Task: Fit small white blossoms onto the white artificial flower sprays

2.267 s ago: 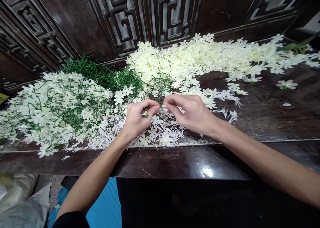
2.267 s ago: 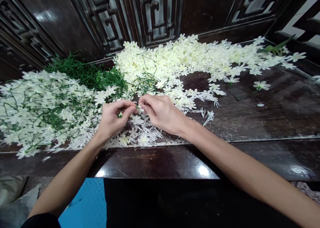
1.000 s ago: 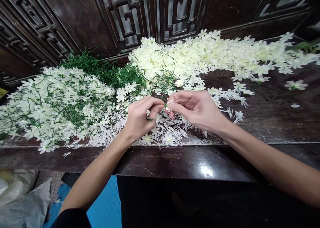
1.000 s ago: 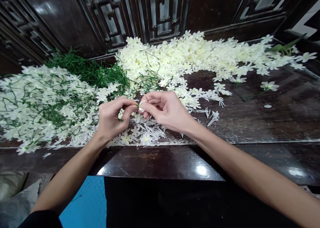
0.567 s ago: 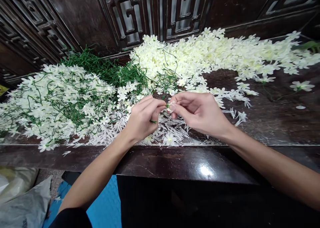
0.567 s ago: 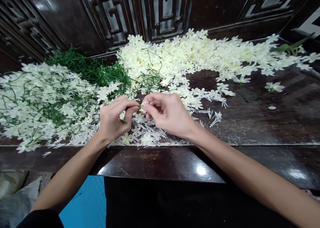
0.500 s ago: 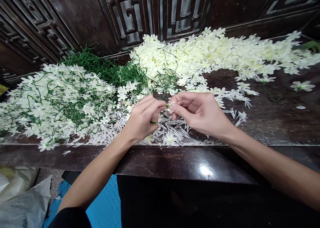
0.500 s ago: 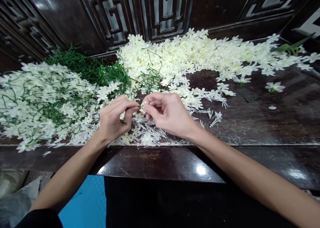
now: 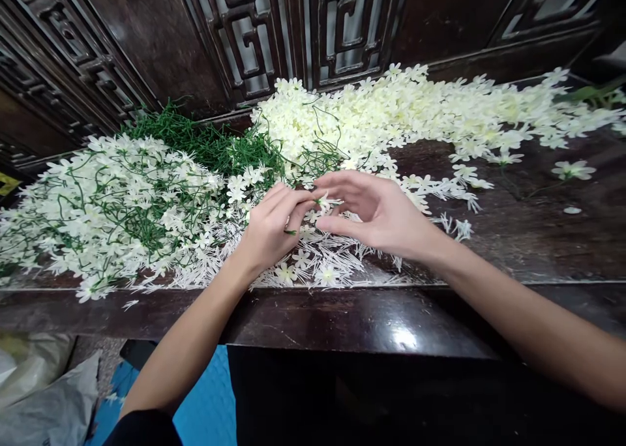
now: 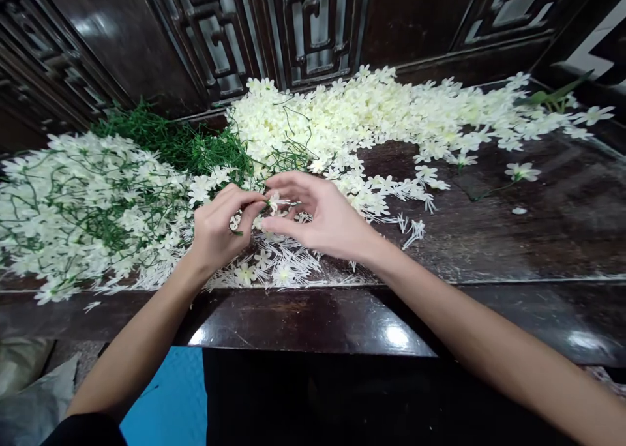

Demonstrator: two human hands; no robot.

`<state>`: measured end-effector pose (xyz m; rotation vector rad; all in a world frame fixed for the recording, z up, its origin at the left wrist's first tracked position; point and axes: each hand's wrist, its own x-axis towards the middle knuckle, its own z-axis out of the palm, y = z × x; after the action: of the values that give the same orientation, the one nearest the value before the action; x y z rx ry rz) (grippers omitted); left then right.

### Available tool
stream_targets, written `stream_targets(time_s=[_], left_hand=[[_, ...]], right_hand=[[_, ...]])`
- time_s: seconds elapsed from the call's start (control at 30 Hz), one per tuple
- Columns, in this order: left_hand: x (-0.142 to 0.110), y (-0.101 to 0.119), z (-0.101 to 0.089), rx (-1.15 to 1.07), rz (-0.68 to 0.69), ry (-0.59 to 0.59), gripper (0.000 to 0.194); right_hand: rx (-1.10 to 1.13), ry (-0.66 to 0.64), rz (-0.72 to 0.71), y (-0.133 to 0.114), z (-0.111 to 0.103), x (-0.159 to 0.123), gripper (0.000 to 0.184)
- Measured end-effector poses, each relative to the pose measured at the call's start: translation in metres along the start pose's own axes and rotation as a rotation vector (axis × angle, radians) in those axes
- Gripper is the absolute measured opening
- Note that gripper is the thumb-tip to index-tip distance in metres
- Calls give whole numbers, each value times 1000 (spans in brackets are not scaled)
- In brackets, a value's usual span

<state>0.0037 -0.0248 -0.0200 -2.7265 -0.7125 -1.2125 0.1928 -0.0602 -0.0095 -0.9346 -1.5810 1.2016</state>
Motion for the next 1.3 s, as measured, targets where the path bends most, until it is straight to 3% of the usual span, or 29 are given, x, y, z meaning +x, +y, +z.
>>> stream_targets(time_s=[0.2, 0.4, 0.53, 0.7, 0.83, 1.0, 1.2, 1.3], left_hand=[[0, -1, -2, -10, -72, -8, 7], [1, -1, -3, -8, -59, -9, 7], [0, -2, -1, -23, -12, -8, 10], [-1, -4, 0, -6, 18, 31, 14], [0, -3, 0, -3, 23, 52, 14], [0, 0, -1, -37, -33, 46, 8], [1, 10, -4, -289, -292, -48, 12], [2, 11, -4, -342, -327, -90, 13]], right_hand=[[-141, 218, -91, 4, 4, -1, 13], [-152, 119, -180, 4, 3, -2, 37], [-171, 171, -151, 3, 5, -2, 14], [-162, 171, -81, 5, 5, -2, 20], [-176, 128, -67, 5, 4, -2, 9], [-286, 115, -183, 5, 5, -2, 12], [-604, 126, -500, 13, 3, -2, 20], [-689, 108, -585, 17, 2, -4, 22]])
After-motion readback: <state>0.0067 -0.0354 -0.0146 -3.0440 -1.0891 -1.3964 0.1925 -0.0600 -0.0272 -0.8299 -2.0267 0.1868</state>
